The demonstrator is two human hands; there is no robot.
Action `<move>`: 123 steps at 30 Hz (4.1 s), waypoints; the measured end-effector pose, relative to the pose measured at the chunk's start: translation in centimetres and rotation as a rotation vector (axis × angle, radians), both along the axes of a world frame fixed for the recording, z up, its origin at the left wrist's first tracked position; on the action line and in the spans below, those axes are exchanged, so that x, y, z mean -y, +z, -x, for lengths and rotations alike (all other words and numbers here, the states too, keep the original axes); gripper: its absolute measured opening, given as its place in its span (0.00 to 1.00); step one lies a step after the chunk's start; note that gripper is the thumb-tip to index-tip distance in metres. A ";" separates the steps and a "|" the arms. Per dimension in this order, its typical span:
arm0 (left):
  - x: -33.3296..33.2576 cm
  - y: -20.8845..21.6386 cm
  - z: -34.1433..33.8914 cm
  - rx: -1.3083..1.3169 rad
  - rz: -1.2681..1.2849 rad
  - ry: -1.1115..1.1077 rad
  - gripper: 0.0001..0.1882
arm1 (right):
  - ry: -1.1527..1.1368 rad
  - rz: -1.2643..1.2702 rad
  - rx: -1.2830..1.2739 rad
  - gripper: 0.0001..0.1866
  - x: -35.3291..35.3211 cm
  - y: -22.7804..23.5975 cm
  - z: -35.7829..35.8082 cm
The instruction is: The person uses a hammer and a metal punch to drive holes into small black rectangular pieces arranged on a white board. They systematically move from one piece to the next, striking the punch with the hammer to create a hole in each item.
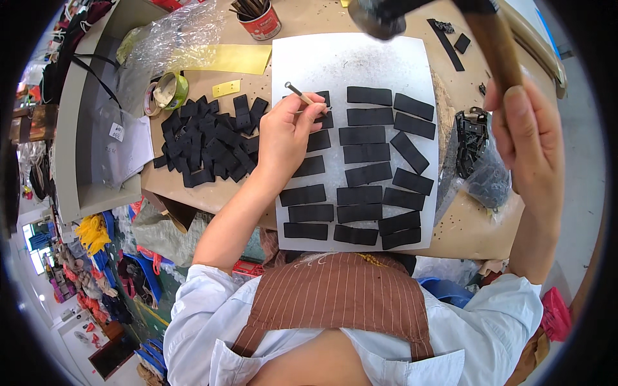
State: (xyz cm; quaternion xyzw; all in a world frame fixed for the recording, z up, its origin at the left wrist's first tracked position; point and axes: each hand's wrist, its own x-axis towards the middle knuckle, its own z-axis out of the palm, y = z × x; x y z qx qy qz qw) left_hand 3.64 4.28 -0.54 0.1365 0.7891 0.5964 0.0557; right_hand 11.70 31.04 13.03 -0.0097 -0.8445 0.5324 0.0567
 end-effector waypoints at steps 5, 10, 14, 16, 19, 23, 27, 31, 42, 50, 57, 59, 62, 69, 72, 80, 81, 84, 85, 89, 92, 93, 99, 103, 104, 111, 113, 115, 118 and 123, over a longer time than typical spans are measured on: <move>0.0 -0.1 0.1 -0.123 0.080 -0.017 0.06 | 0.082 0.059 -0.128 0.19 -3.3 4.4 1.2; -0.1 0.0 -0.6 -0.418 0.354 -0.037 0.05 | 0.339 -0.570 -0.148 0.11 2.0 1.1 1.7; -0.3 -0.4 -0.1 -0.188 0.227 0.046 0.05 | 0.209 -0.286 0.044 0.11 4.3 0.3 1.9; -0.2 0.1 0.2 -0.005 0.043 0.015 0.06 | 0.080 0.048 0.000 0.16 3.4 0.8 0.9; 0.4 -0.4 -0.1 -0.042 0.071 -0.051 0.06 | 0.155 -0.076 -0.048 0.19 2.0 0.7 1.2; 0.2 -0.2 0.0 -0.126 0.083 -0.067 0.05 | -0.089 -0.114 -0.132 0.21 -0.6 2.0 1.0; 0.1 -0.4 -0.1 -0.349 0.211 -0.070 0.05 | 0.172 0.075 -0.221 0.12 -3.2 5.1 2.3; 0.0 -0.4 -1.2 -0.477 0.399 -0.047 0.06 | 0.415 -0.613 -0.058 0.10 3.6 1.2 2.1; 4.9 4.1 -1.8 0.196 -0.284 0.082 0.04 | 0.178 -0.234 0.067 0.16 2.7 -0.7 -1.3; 5.2 0.4 -3.5 0.047 0.031 0.064 0.04 | 0.235 -0.110 0.159 0.18 3.6 -2.4 -1.0; 5.1 0.2 -3.5 0.065 -0.044 0.099 0.04 | 0.248 -0.120 0.191 0.17 3.9 -1.8 -0.7; 5.1 0.1 -3.5 0.039 -0.037 0.084 0.04 | 0.221 -0.108 0.211 0.17 4.0 -1.5 -0.8; 5.3 -0.3 -3.6 0.001 -0.021 0.081 0.04 | 0.234 -0.140 0.049 0.17 4.2 -1.4 -0.2; 5.1 0.2 -3.4 -0.102 0.058 0.041 0.05 | 0.213 0.188 -0.206 0.21 4.2 5.8 2.9; 5.5 -0.3 -3.8 -0.324 0.255 0.038 0.04 | 0.490 -0.248 -0.191 0.17 6.5 2.9 3.4; 5.3 -1.3 -3.3 -0.118 0.062 0.066 0.05 | 0.351 0.000 0.007 0.18 7.0 1.1 1.4; 5.6 -1.2 -3.2 -0.075 0.074 0.016 0.05 | 0.392 -0.012 0.006 0.19 6.4 1.3 1.5; 5.7 -0.5 -3.4 -0.059 0.052 0.014 0.05 | 0.237 -0.091 -0.009 0.20 5.3 1.3 1.5; 5.7 -0.5 -3.4 -0.077 0.063 0.011 0.05 | 0.181 -0.069 -0.021 0.19 4.9 2.0 1.4; 5.7 -0.3 -3.3 -0.265 0.190 -0.021 0.05 | 0.131 0.224 -0.228 0.22 4.5 6.3 2.4; 4.9 -0.4 -3.5 -0.438 0.189 -0.018 0.07 | 0.413 -0.082 -0.103 0.13 1.2 3.8 2.5; 4.9 -0.9 -4.0 -0.480 0.202 0.014 0.07 | 0.494 -0.227 -0.074 0.11 4.0 1.5 2.9; 4.6 -0.4 -3.2 -0.050 0.040 0.170 0.04 | 0.206 0.089 0.069 0.14 5.4 0.5 0.9; 2.3 0.9 -3.2 -0.056 -0.145 -0.002 0.05 | 0.142 -0.037 0.096 0.18 3.2 0.3 -0.7; 1.6 0.7 -2.9 -0.125 -0.044 -0.034 0.04 | 0.106 -0.057 0.144 0.18 2.6 -0.2 -1.2; 0.8 0.1 -2.6 -0.007 0.065 -0.018 0.06 | 0.067 -0.022 0.114 0.18 0.9 -1.3 -2.9; 0.8 0.2 -2.7 0.030 0.062 -0.012 0.07 | 0.059 -0.037 0.109 0.18 0.8 -1.3 -2.7; 0.7 0.3 -2.7 0.040 0.060 -0.007 0.07 | 0.069 -0.051 0.095 0.18 0.7 -1.3 -2.4; 0.7 0.3 -2.7 0.055 0.038 0.005 0.07 | 0.101 -0.049 0.062 0.18 0.5 -1.2 -1.9; 0.7 0.0 -2.8 0.017 0.075 0.025 0.07 | 0.046 -0.022 -0.147 0.20 0.2 0.6 -0.2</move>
